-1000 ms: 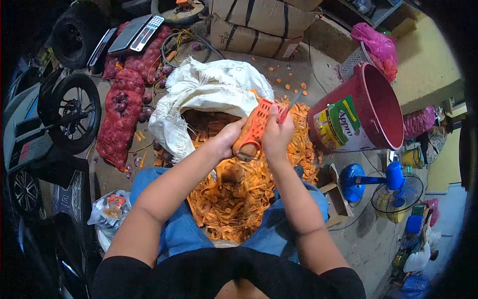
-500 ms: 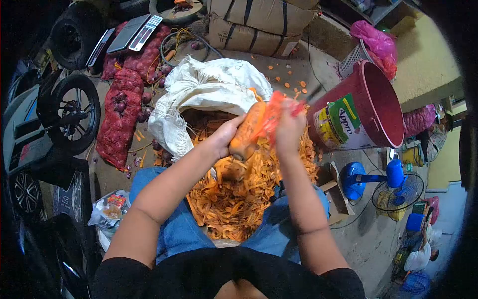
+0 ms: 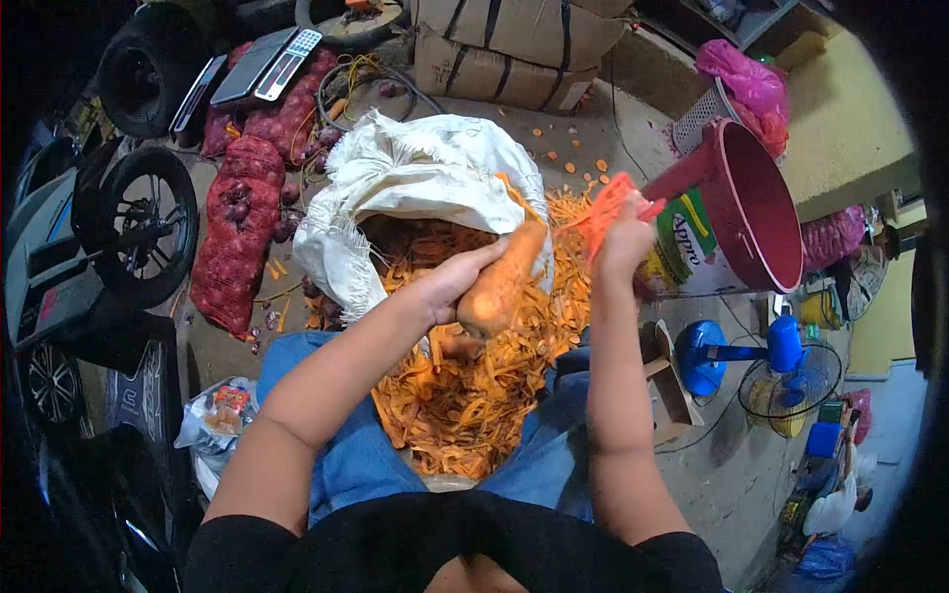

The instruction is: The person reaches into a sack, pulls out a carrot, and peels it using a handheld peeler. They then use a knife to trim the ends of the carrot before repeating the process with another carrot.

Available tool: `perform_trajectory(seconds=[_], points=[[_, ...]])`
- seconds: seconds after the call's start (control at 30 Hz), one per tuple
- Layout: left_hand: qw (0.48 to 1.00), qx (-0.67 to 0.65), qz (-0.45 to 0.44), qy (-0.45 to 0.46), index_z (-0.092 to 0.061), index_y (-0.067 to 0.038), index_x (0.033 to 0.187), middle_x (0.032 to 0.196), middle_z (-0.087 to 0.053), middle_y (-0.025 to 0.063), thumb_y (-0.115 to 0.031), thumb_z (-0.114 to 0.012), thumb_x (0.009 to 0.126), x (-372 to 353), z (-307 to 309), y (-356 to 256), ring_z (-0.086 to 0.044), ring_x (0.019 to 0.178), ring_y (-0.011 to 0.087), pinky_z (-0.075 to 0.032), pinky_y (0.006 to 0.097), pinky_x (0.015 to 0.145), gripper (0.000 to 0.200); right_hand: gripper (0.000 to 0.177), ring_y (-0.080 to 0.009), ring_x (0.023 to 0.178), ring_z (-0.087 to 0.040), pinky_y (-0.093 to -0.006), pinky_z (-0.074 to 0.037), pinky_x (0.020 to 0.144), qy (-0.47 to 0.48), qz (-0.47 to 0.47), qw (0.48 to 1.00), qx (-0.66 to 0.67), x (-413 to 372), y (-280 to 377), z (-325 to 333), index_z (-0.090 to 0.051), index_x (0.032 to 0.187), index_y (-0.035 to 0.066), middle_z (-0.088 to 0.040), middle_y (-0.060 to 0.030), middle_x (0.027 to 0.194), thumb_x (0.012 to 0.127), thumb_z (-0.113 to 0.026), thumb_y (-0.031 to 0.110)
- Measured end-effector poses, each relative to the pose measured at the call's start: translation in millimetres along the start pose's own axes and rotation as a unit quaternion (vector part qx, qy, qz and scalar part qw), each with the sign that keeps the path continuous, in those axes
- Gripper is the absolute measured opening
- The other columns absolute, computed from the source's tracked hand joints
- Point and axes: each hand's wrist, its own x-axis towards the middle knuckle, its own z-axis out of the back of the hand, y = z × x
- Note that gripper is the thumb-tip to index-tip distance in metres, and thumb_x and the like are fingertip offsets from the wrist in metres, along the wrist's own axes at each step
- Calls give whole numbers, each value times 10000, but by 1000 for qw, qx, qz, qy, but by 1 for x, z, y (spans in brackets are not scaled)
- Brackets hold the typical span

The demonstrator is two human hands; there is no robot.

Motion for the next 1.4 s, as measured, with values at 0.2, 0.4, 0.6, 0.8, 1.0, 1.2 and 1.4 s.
perform_trajectory(seconds=[0.2,0.4,0.6,0.8,1.0,1.2,1.4], points=[[993,-63,-78,-56,-461,-30,999,864,-549,89,-329,-300,849,20,10,5,-552,710,153,-462,275,617,372,236,-181,574,-474,-293,-372,533,210,35,975,65,-92,46,-15,-487,726,-5,-515,-93,634,801,-454,216],[999,52,-3,-12,-477,-43,1014,902,-547,76,-321,-332,843,8,-2,15,-546,763,142,-447,276,668,357,215,-207,554,-473,-323,-372,531,-2,110,992,-54,-11,12,-4,-484,735,-18,-510,-112,625,798,-436,182],[998,56,3,-3,-463,-47,1028,918,-542,72,-344,-345,834,4,-2,8,-538,787,143,-446,279,689,373,190,-97,556,-413,-256,-354,519,4,36,999,31,-7,15,3,-482,747,-5,-473,-22,614,804,-441,172],[992,-109,-53,15,-432,-52,1055,953,-532,77,-327,-308,846,21,13,3,-550,769,170,-451,296,709,367,182,-121,539,-437,-275,-355,506,180,58,976,108,-85,56,-12,-466,755,-5,-488,-53,600,803,-447,170],[996,-24,-77,-36,-444,-37,1033,911,-546,77,-274,-268,861,31,12,5,-553,762,139,-457,264,680,342,217,-89,540,-401,-253,-348,500,182,138,973,-29,-86,43,-14,-486,741,1,-468,-35,598,818,-432,197],[985,166,-35,-35,-456,-16,1006,872,-546,85,-318,-304,849,19,-1,0,-544,709,137,-450,247,671,373,217,-254,509,-457,-336,-365,506,86,123,988,-46,-54,33,-17,-464,687,-19,-484,-136,565,794,-446,169],[995,81,43,48,-418,-24,1078,936,-535,83,-332,-356,834,4,-13,25,-537,811,133,-451,262,687,399,246,-231,567,-492,-349,-364,548,-80,-70,992,-60,17,-15,4,-492,715,-33,-524,-122,613,794,-441,195]])
